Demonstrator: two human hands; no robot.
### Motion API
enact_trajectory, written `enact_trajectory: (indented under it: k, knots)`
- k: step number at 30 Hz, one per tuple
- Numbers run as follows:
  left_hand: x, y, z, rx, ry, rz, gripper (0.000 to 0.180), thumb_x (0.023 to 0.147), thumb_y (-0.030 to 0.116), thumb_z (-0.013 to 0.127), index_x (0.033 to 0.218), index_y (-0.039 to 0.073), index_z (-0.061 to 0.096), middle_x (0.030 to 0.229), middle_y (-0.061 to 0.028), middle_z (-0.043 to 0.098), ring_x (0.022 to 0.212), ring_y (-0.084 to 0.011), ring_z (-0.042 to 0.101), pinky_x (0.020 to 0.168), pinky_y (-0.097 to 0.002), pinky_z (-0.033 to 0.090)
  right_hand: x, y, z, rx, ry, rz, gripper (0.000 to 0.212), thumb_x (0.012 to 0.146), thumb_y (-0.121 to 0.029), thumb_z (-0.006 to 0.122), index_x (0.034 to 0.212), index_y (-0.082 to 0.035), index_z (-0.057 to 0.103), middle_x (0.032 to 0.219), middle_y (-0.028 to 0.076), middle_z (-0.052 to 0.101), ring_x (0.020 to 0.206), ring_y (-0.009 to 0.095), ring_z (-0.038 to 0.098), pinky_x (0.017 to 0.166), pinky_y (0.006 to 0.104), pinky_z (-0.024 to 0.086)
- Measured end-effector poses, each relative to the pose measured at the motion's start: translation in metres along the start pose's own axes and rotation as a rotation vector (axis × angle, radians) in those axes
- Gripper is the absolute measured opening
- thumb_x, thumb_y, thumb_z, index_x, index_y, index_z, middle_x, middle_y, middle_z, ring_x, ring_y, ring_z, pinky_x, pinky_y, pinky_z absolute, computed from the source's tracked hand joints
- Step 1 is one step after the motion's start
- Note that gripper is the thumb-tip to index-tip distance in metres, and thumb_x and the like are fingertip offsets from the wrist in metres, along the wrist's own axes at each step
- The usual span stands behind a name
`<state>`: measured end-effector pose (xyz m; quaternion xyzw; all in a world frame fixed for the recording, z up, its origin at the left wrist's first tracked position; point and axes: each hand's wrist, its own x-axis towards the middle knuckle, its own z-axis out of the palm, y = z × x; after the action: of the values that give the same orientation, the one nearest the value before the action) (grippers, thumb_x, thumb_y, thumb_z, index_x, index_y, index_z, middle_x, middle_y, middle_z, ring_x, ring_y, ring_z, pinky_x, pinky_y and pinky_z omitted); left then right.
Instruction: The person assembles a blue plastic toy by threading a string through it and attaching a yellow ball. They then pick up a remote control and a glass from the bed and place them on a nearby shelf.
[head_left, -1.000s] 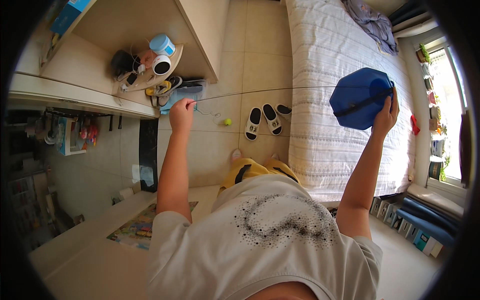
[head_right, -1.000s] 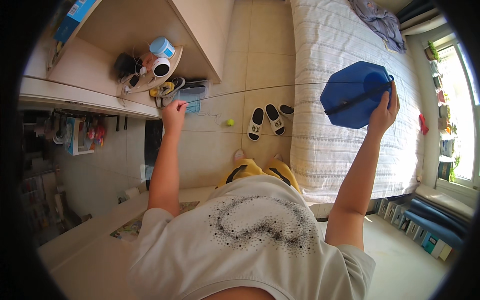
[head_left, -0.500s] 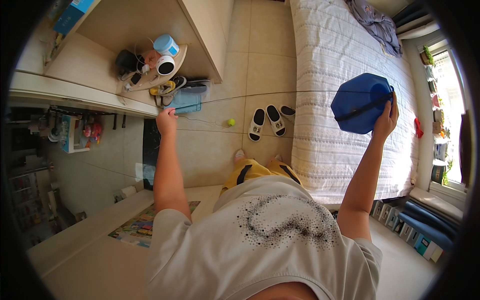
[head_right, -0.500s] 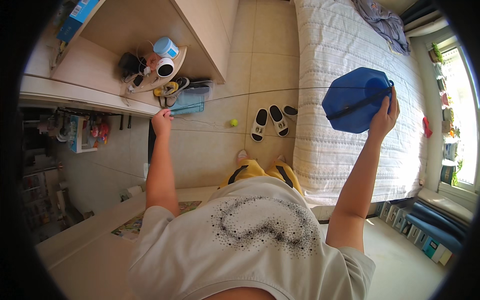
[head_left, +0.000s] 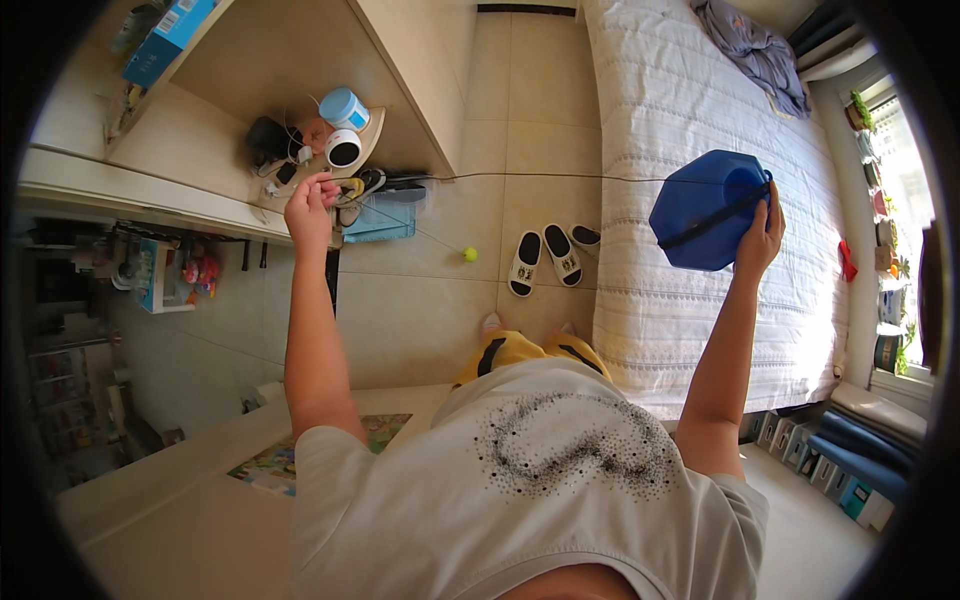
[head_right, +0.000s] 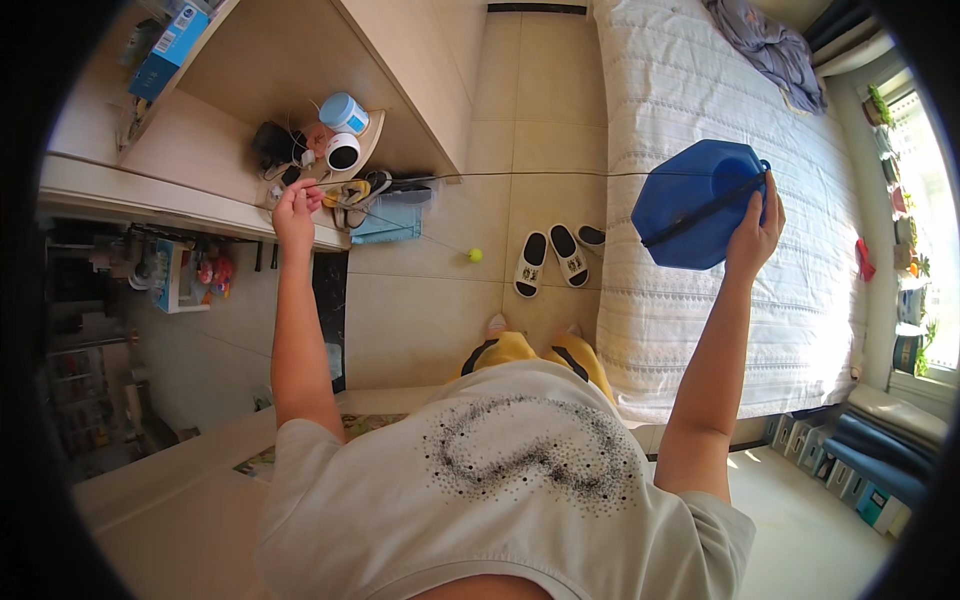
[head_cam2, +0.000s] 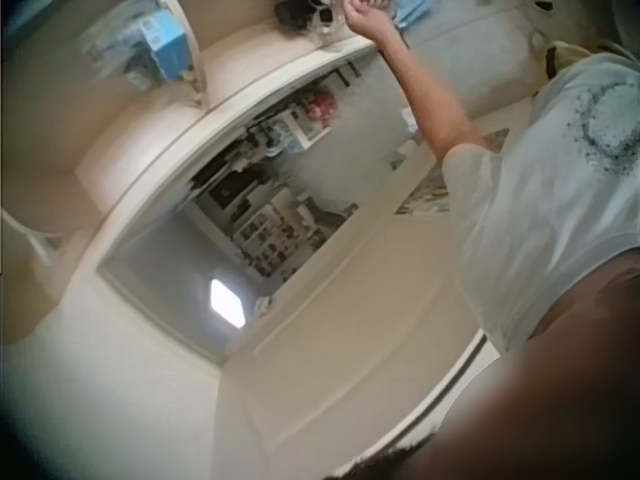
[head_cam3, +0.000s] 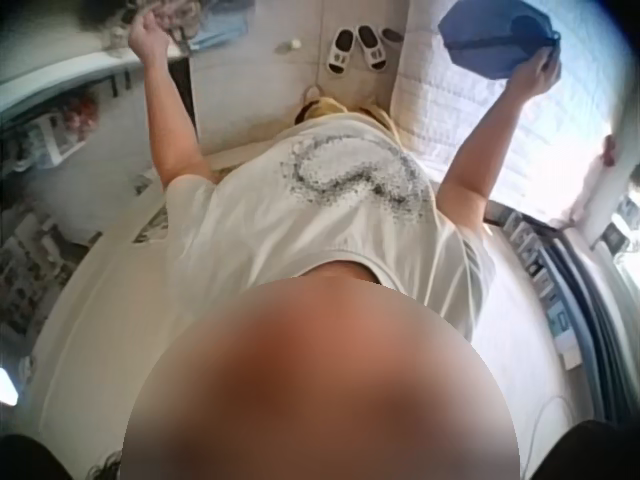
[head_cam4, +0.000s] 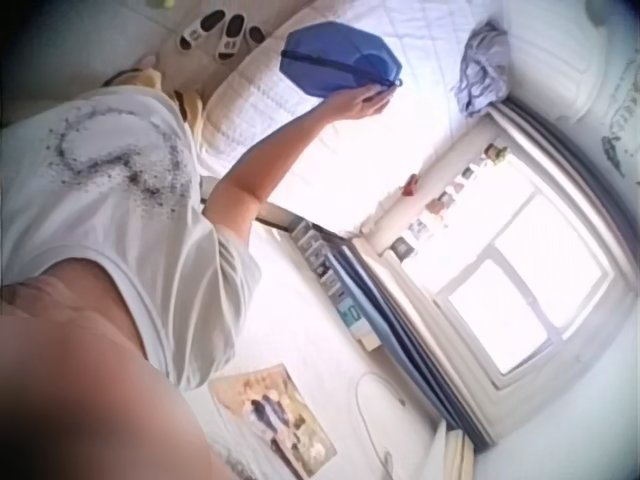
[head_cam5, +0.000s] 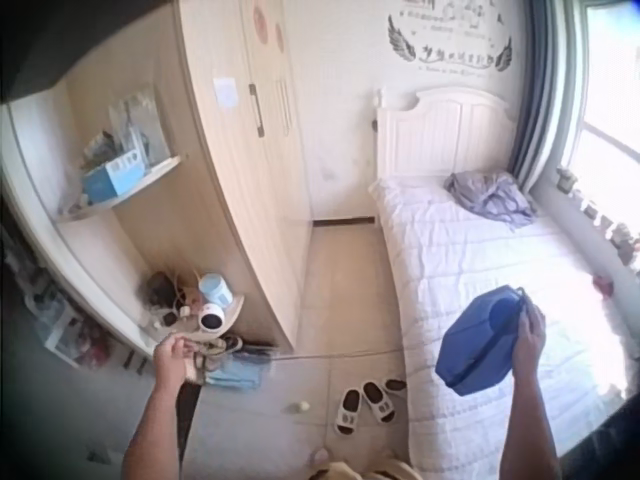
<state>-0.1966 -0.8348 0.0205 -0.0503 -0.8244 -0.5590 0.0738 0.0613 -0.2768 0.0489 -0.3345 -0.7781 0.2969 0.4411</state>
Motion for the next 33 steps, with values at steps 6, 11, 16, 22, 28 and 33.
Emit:
enact_trajectory:
  k: [6, 11, 16, 22, 28, 33]
  knots:
    - [-0.009, 0.085, -0.001, 0.158, -0.051, 0.128, 0.024, 0.095, 0.004, 0.038, 0.102, 0.002, 0.061, 0.083, -0.0052, 0.063, 0.065, -0.0095, 0.06, 0.06, -0.0223, 0.046, -0.005, 0.006, 0.007, 0.021, -0.004, 0.008, 0.033, 0.094, -0.023, 0.049, 0.125, -0.019, 0.058, 0.126, 0.011, 0.051, 0.119, 0.024, 0.048, 0.1, 0.0338, 0.036]
    - [-0.014, 0.087, -0.01, 0.092, -0.069, 0.051, 0.025, 0.095, 0.007, 0.037, 0.1, 0.003, 0.061, 0.086, -0.0039, 0.064, 0.06, -0.008, 0.058, 0.054, -0.0211, 0.041, -0.007, 0.01, 0.009, 0.034, -0.014, 0.001, 0.033, 0.094, -0.023, 0.049, 0.125, -0.019, 0.058, 0.126, 0.011, 0.051, 0.118, 0.024, 0.048, 0.1, 0.0343, 0.037]
    - [-0.011, 0.072, -0.015, 0.082, -0.072, 0.039, 0.025, 0.095, 0.007, 0.037, 0.101, 0.004, 0.062, 0.088, -0.0032, 0.065, 0.059, -0.0079, 0.058, 0.053, -0.0205, 0.04, -0.008, 0.004, 0.013, 0.071, -0.031, 0.007, 0.033, 0.094, -0.023, 0.049, 0.125, -0.021, 0.058, 0.125, 0.011, 0.05, 0.116, 0.024, 0.049, 0.099, 0.0341, 0.037]
    - [0.0, 0.051, -0.022, 0.025, -0.076, -0.002, 0.026, 0.096, 0.006, 0.037, 0.102, 0.003, 0.062, 0.088, -0.0025, 0.064, 0.061, -0.006, 0.056, 0.053, -0.0194, 0.04, -0.01, 0.005, 0.02, 0.041, -0.055, -0.026, 0.033, 0.094, -0.024, 0.049, 0.125, -0.021, 0.058, 0.126, 0.011, 0.049, 0.117, 0.025, 0.049, 0.099, 0.0346, 0.037]
    - [0.011, 0.035, -0.027, 0.008, -0.069, -0.042, 0.027, 0.095, 0.005, 0.038, 0.108, 0.004, 0.062, 0.082, -0.0014, 0.058, 0.063, -0.0046, 0.051, 0.054, -0.0187, 0.039, -0.011, -0.002, 0.019, 0.051, -0.061, -0.035, 0.033, 0.094, -0.025, 0.049, 0.125, -0.021, 0.058, 0.126, 0.011, 0.049, 0.117, 0.025, 0.049, 0.099, 0.0336, 0.037]
    - [0.012, 0.027, -0.028, -0.048, -0.123, -0.068, 0.032, 0.094, 0.0, 0.037, 0.119, 0.006, 0.055, 0.084, -0.0029, 0.057, 0.062, -0.005, 0.046, 0.055, -0.0187, 0.039, -0.014, -0.005, 0.015, 0.052, -0.051, -0.028, 0.033, 0.094, -0.024, 0.049, 0.125, -0.02, 0.058, 0.126, 0.011, 0.049, 0.116, 0.025, 0.05, 0.099, 0.0339, 0.038]
